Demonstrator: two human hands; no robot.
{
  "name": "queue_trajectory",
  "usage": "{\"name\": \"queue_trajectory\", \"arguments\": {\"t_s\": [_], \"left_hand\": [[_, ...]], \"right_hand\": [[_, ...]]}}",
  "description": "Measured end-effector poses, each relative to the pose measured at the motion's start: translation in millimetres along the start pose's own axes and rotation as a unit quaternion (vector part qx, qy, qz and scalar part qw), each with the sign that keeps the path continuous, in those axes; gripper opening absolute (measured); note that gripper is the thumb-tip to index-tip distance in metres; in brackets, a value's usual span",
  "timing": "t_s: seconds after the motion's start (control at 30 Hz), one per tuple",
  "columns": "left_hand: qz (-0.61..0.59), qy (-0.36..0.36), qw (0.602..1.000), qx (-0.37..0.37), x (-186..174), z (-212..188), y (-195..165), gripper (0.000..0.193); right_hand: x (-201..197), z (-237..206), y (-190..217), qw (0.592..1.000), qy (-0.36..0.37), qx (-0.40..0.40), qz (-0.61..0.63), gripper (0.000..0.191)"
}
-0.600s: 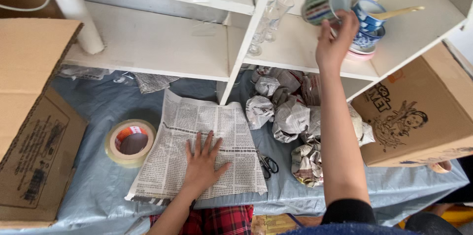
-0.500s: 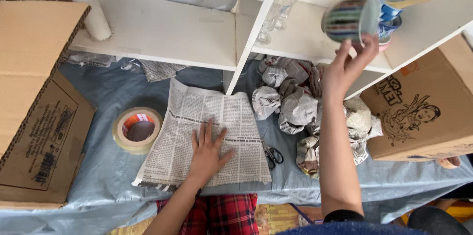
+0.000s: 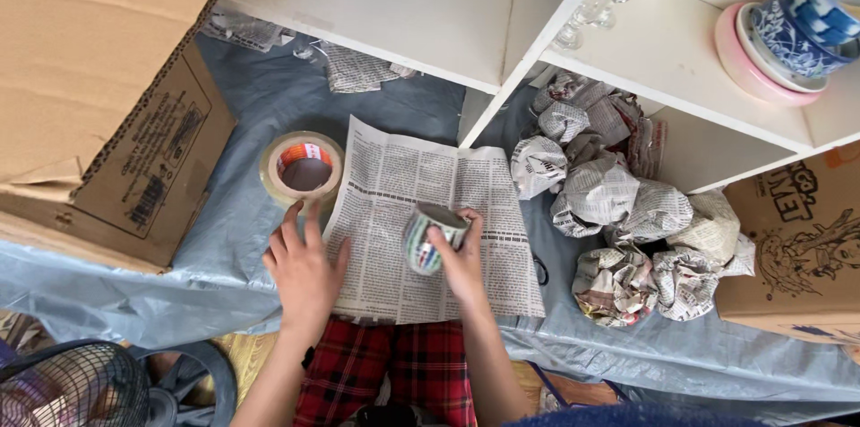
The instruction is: The person wraps small ceramic items in newspaper, secures them with tape, and places them into a cardboard box. They repeat this process for multiple items, arranging them carefully inside the box.
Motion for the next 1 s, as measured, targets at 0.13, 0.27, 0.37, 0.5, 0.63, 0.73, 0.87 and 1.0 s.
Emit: {"name": "queue_trajectory", "arguments": {"t_s": [0.13, 0.27, 0.37, 0.5, 0.63, 0.73, 0.87, 1.0], "left_hand": [[-0.212, 0.082, 0.966, -0.12, 9, 5, 23, 0.067], [-0.257, 0.111, 0.956, -0.081, 41, 2, 28, 0.033], [-0.333, 0.151, 0.926, -0.088, 58, -16, 32, 0.02], [-0.529, 0.273, 0.791, -0.142, 66, -32, 47, 0.022], [-0.545, 0.078, 0.815, -0.181, 44, -35, 85, 0.026], [-0.503, -0.186, 0.83, -0.153, 20, -52, 105, 0.019], [-0.403, -0.154, 0.893, -0.129, 27, -74, 81, 0.035], [-0.574, 0.24, 0.756, -0.206, 72, -109, 9, 0.047]], "right_hand": [[38, 9, 3, 0.986, -0.007, -0.012, -0.165, 0.076], [53, 14, 13, 0.976, 0.007, 0.006, -0.219, 0.077], [53, 14, 18, 0.98, 0.008, 0.048, -0.194, 0.078], [54, 4, 24, 0.989, 0.022, 0.082, -0.123, 0.073], [56, -8, 40, 0.987, 0.062, -0.088, -0.119, 0.067], [52, -15, 52, 0.988, 0.067, -0.131, -0.042, 0.068], [45, -19, 77, 0.978, 0.067, -0.182, -0.077, 0.078], [37, -25, 106, 0.942, 0.067, -0.21, -0.251, 0.086]]}}
Point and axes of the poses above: each hand's wrist, its own z-axis towards the middle knuckle, its own x-axis out of the palm, y = z × x, the point moved 2 cm from there along z, towards the middle knuckle, and after that the axes turned 8 degrees about z, right-handed, at the moved point
